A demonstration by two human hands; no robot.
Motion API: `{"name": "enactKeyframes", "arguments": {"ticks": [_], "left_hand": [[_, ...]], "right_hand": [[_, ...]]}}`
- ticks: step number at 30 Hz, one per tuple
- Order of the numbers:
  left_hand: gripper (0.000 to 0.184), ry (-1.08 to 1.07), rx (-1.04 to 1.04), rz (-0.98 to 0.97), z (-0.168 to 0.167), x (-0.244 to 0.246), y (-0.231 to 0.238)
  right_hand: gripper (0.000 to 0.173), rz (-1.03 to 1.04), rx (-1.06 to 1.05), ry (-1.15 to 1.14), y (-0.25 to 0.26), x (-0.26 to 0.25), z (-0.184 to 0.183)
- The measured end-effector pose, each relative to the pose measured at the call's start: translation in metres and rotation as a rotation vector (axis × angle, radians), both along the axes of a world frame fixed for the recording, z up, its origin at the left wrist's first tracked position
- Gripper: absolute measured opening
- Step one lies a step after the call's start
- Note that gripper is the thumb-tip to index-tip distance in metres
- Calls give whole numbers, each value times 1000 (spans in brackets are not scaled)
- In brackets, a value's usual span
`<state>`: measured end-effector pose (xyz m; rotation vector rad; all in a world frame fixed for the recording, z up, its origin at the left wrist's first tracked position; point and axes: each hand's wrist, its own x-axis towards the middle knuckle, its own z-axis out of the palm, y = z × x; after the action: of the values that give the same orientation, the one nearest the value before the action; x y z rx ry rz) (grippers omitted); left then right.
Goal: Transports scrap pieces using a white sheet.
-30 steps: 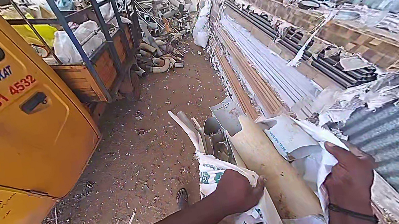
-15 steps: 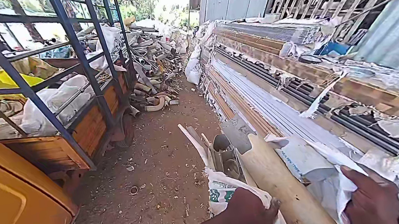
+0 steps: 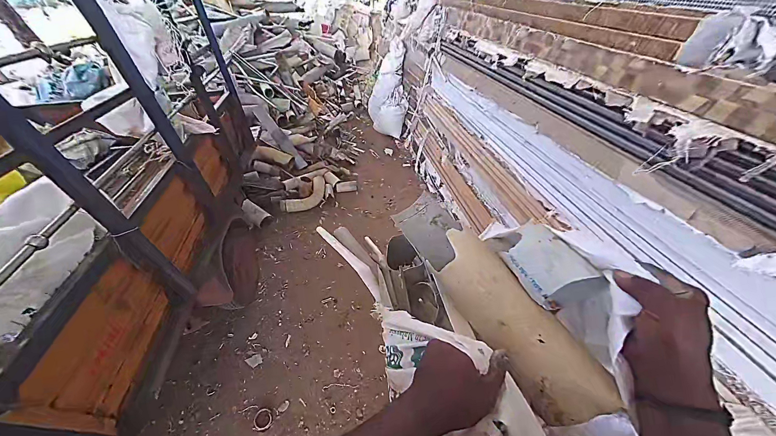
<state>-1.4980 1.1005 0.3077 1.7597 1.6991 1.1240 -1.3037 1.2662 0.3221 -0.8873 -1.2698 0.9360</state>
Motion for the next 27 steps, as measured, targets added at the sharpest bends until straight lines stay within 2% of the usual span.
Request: {"name": "enactKeyframes", "arguments": {"ticks": [5,9,13,16,21,24,27], "left_hand": [[41,-21,-41,101,17,-88,102],[43,13,-106,70,30,-157,172],[48,22,-133,39,21,-233,248],[51,31,-144,-14,18,-300,306],[54,68,-14,-127,28,-405,411],[57,88,-110,-231,45,-449,469],[51,62,-44,-256,45,-490,527]], "right_hand": [[19,48,-31,-19,120,-99,11],[17,87,-38,-50,194,-172,18],[17,78,-21,-51,269,-247,10],[18,37,2,-44,320,-305,5],[20,-63,38,-36,406,-399,28],[20,-117,49,-71,451,-435,38],[24,-142,46,-42,499,-471,41]]}}
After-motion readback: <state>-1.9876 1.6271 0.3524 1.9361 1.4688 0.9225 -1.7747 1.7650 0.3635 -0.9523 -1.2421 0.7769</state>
